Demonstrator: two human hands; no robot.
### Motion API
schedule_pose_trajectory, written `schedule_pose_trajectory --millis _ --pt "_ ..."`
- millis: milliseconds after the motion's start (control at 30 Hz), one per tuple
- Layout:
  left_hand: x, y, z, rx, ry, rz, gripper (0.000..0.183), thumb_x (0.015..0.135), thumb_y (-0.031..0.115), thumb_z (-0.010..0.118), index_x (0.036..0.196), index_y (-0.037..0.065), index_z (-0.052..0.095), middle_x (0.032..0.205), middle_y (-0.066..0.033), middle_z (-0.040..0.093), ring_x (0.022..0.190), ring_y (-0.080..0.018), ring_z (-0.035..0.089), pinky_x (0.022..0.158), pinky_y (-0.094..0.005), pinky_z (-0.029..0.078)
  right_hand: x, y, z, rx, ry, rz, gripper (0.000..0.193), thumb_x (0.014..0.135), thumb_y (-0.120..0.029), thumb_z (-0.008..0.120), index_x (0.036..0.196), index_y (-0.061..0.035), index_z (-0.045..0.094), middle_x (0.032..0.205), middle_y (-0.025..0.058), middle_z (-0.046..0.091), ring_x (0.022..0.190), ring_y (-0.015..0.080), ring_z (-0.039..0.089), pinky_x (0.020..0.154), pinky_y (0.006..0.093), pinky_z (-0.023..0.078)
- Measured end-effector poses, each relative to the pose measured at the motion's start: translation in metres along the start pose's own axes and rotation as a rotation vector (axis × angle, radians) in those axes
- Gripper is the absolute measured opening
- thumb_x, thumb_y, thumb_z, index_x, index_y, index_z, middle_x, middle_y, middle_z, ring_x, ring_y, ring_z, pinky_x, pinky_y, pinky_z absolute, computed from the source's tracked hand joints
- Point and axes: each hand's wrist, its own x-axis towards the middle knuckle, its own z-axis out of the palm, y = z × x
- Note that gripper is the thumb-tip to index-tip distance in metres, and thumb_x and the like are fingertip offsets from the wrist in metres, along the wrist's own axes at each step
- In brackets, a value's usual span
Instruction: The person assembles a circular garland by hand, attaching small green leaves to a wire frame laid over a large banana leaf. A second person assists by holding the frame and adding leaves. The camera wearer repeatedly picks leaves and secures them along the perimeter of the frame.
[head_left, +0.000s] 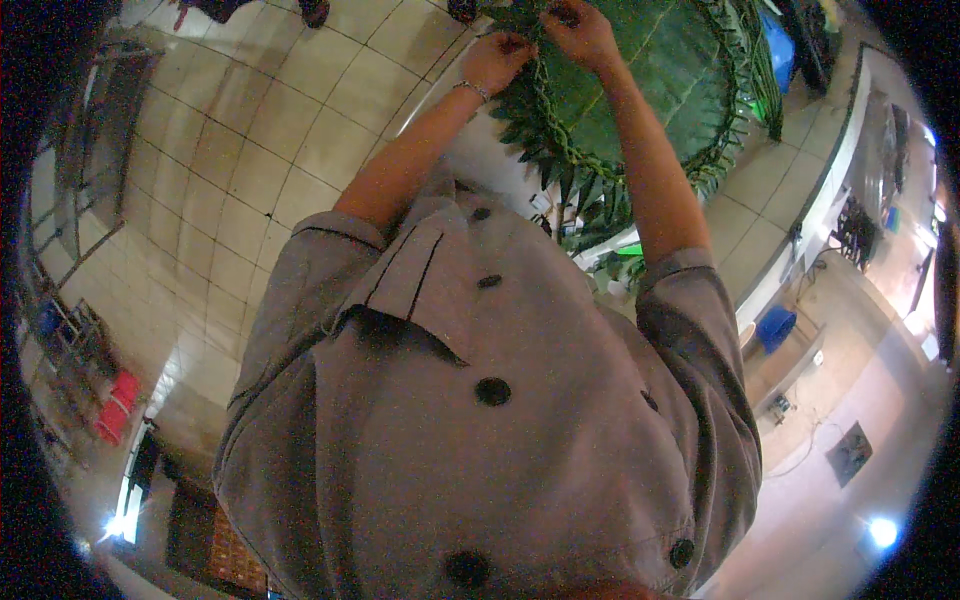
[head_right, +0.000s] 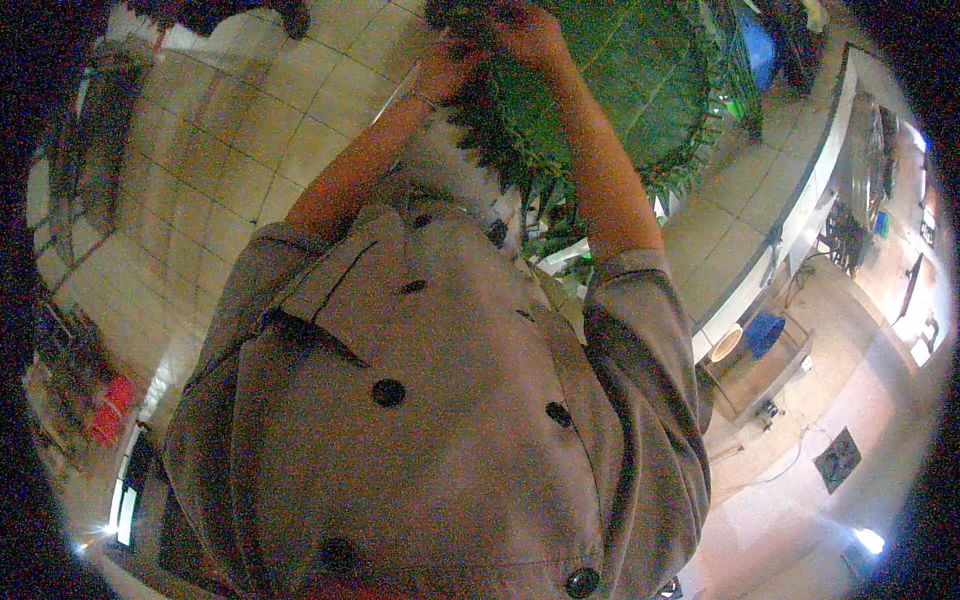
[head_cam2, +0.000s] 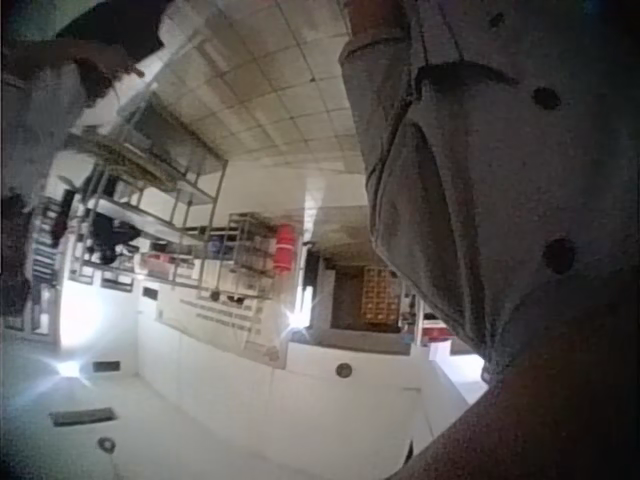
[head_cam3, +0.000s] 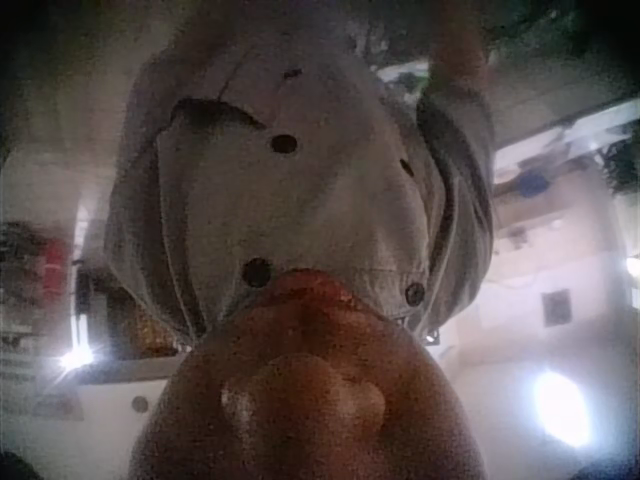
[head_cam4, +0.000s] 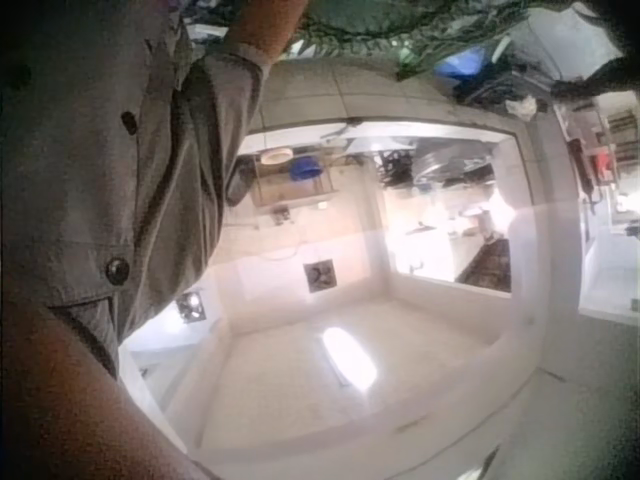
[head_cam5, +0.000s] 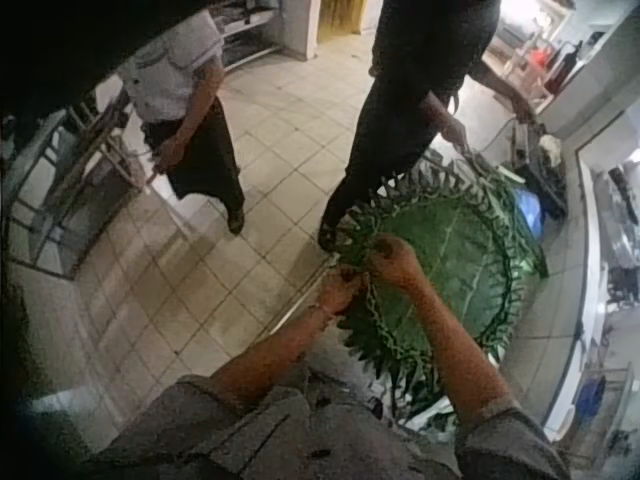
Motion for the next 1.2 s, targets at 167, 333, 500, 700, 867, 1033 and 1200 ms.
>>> schedule_pose_trajectory --millis 167,333,500,700,867,1033,1200 --pt "0.006 -0.014 0.015 -0.129 0.076 0.044 0.042 0.081 0.048 0.073 0.097 0.009 0.074 0.081 -0.0089 0.072 0.079 -0.0234 0.07 0.074 -0.0386 0.054 0.004 0.034 0.019 0.251 0.179 0.099 0.046 0.091 -0.025 0.065 0.126 0.0039 0.059 0.113 0.0199 0.068 0.104 0.0301 0.066 0.089 0.0421 0.051" --pt "0.001 -0.012 0.025 -0.2 0.21 -0.036 0.042 0.079 0.043 0.077 0.104 0.009 0.072 0.087 -0.0082 0.072 0.078 -0.0239 0.068 0.072 -0.0379 0.054 0.0 0.04 0.015 0.143 0.198 0.24 0.048 0.09 -0.027 0.068 0.125 0.0043 0.059 0.114 0.0201 0.068 0.105 0.0323 0.065 0.09 0.0418 0.051" --pt "0.005 -0.019 0.025 -0.224 0.2 -0.055 0.041 0.079 0.044 0.077 0.101 0.009 0.074 0.088 -0.0097 0.072 0.078 -0.0251 0.068 0.073 -0.0368 0.053 0.001 0.041 0.016 0.148 0.178 0.289 0.05 0.088 -0.027 0.071 0.125 0.0044 0.06 0.115 0.0202 0.067 0.106 0.0321 0.065 0.089 0.0418 0.051" --pt "0.018 -0.024 0.017 -0.14 0.166 -0.012 0.038 0.081 0.047 0.073 0.094 0.011 0.077 0.089 -0.0134 0.072 0.084 -0.0309 0.068 0.078 -0.0401 0.053 0.002 0.03 0.016 0.259 0.222 0.317 0.045 0.088 -0.019 0.07 0.125 0.005 0.06 0.116 0.0195 0.067 0.105 0.0316 0.064 0.089 0.0416 0.051" --pt "0.026 -0.02 0.007 -0.086 0.091 0.042 0.04 0.08 0.049 0.071 0.094 0.013 0.077 0.092 -0.0142 0.072 0.089 -0.0341 0.067 0.082 -0.0433 0.052 0.008 0.026 0.009 0.378 0.139 0.279 0.044 0.09 -0.014 0.068 0.127 0.0056 0.058 0.122 0.0201 0.065 0.108 0.0299 0.063 0.09 0.0414 0.05" --pt "0.03 -0.003 -0.007 0.122 0.071 0.108 0.037 0.082 0.045 0.07 0.097 0.011 0.076 0.095 -0.0139 0.073 0.09 -0.0325 0.068 0.084 -0.0413 0.053 0.014 0.032 0.012 0.42 0.202 0.304 0.041 0.091 -0.01 0.065 0.129 0.0047 0.057 0.12 0.0195 0.065 0.107 0.0289 0.064 0.088 0.0409 0.051" --pt "0.043 0.009 -0.013 0.033 0.023 0.207 0.033 0.085 0.034 0.071 0.108 0.011 0.072 0.106 -0.0115 0.072 0.099 -0.0286 0.069 0.089 -0.0384 0.053 0.022 0.05 0.015 0.313 0.156 0.218 0.043 0.092 -0.011 0.065 0.132 0.0019 0.056 0.123 0.0178 0.065 0.109 0.0286 0.064 0.089 0.04 0.051"
